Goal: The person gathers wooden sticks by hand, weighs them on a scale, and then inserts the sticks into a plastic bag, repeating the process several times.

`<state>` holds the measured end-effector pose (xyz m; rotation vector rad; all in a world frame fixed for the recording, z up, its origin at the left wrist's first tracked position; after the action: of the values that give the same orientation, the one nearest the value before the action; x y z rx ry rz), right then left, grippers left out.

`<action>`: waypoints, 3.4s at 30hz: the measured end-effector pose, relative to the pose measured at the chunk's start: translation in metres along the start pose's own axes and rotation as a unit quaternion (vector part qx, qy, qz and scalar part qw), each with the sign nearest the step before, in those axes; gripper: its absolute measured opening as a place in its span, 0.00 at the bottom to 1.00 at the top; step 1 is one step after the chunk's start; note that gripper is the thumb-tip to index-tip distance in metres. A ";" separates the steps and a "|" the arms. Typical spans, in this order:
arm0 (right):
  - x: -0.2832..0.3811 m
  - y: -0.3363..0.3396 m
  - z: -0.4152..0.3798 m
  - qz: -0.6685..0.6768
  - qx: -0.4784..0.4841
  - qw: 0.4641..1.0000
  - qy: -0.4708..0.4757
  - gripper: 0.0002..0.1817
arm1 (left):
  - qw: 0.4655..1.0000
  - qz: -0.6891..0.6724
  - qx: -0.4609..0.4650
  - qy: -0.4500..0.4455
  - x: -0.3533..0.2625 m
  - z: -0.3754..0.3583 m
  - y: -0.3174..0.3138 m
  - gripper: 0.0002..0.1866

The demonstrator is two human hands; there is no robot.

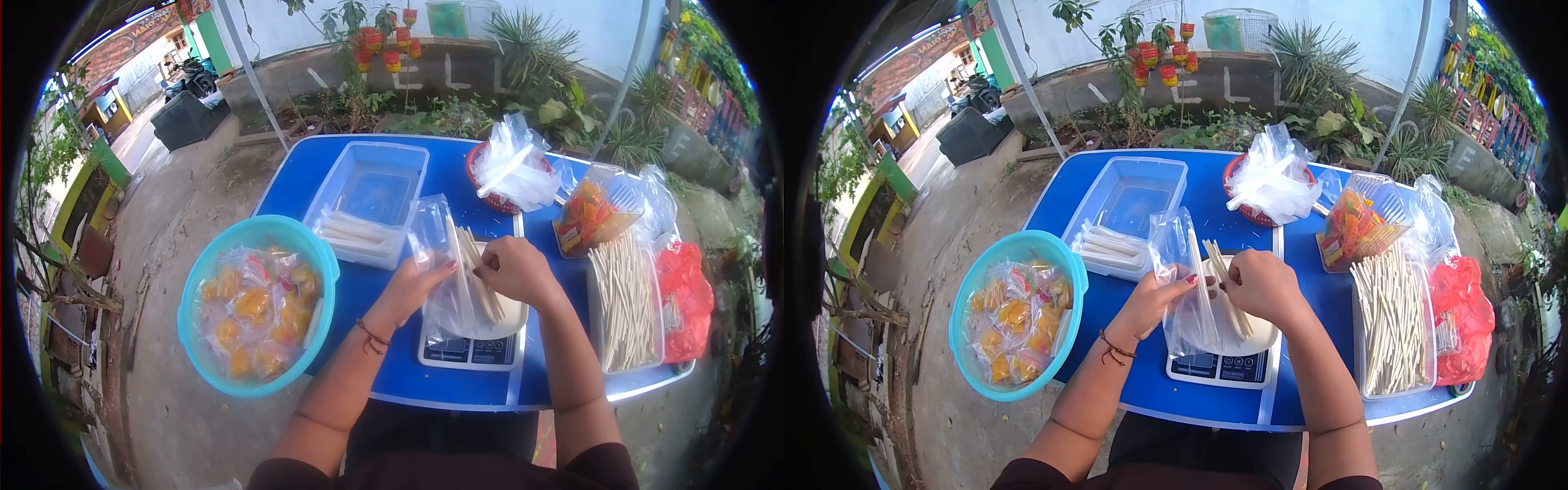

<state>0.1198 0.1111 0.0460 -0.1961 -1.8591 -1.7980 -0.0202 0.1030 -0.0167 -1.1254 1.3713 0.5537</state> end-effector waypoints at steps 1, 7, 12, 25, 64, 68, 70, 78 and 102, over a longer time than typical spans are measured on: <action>0.002 0.002 -0.001 0.004 -0.005 1.000 -0.001 0.11 | 1.000 -0.010 0.010 -0.005 -0.002 -0.001 -0.003 0.16; 0.004 0.000 0.003 0.066 -0.037 0.997 0.032 0.09 | 0.997 -0.075 0.023 -0.015 -0.004 -0.003 -0.007 0.16; 0.009 0.005 0.002 0.092 -0.063 0.992 0.059 0.08 | 0.995 -0.082 0.033 -0.034 -0.004 -0.002 -0.007 0.14; -0.002 0.048 -0.005 0.193 -0.168 0.964 0.067 0.06 | 0.997 0.027 0.005 -0.068 -0.015 -0.006 -0.010 0.11; 0.003 0.048 -0.002 0.366 -0.191 0.905 0.100 0.09 | 0.996 0.021 0.001 -0.081 -0.017 -0.008 -0.018 0.11; -0.002 0.053 -0.002 0.393 -0.230 0.883 0.115 0.17 | 0.996 0.025 -0.010 -0.083 -0.019 -0.009 -0.015 0.10; 0.001 0.055 -0.006 0.379 -0.232 0.889 0.109 0.22 | 0.996 0.027 -0.004 -0.082 -0.018 -0.009 -0.014 0.10; 0.017 0.060 -0.008 0.235 -0.167 0.947 0.143 0.23 | 0.997 0.017 -0.009 -0.076 -0.015 -0.007 -0.014 0.10; 0.006 0.058 -0.010 0.196 -0.222 0.952 0.083 0.05 | 0.998 0.005 -0.060 -0.027 -0.015 -0.007 0.000 0.10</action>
<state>0.1449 0.1055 0.0998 -0.5206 -1.1772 -1.8504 -0.0266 0.1017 -0.0018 -1.1928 1.3115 0.6760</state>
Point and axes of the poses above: each hand's wrist, its own z-axis towards the middle knuckle, its own y-axis out of the back of the hand, x = y × z, the point moved 10 cm from there along z, towards the middle knuckle, and after that the axes turned 6 degrees about y, right-handed, at the moved point
